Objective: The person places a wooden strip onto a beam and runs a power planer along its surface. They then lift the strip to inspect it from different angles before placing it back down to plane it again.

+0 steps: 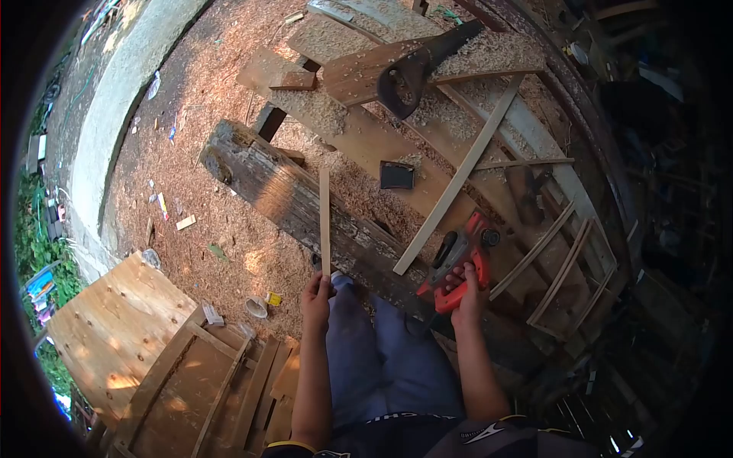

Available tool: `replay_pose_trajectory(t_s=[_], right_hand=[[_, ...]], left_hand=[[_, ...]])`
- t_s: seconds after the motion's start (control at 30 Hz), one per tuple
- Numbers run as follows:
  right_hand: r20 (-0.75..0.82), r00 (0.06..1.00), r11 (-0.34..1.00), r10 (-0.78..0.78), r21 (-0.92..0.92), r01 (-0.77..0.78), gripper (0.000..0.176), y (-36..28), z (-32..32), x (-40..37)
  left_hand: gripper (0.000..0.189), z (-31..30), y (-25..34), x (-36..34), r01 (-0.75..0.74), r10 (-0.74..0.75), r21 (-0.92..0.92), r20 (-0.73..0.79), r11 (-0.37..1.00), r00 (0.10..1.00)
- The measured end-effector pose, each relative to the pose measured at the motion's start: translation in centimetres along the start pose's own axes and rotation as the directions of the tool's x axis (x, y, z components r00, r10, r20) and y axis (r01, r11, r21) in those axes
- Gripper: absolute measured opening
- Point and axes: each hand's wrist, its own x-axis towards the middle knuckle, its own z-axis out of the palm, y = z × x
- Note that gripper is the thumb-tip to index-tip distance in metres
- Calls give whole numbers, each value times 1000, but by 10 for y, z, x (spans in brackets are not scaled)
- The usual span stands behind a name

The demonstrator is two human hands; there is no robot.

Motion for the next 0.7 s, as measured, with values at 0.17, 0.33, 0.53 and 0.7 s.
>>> replay_pose_trajectory(t_s=[0.17,0.33,0.53,0.7], right_hand=[[43,999,999,-28,-42,30,18,1,-6,2],[75,996,989,-56,-133,66,17,-3,-8,5],[20,1000,997,-1,-78,3,15,5,1,12],[120,988,909,-101,-393,141,9,-19,28,-34]], left_hand=[[25,-16,-15,24,28,-29,-24,-40,999,999],[24,-16,-22,41,2,0,-114,20,994,1000],[17,-13,-43,49,-96,104,-144,51,985,993],[17,-16,-54,55,-107,145,-238,150,965,978]])
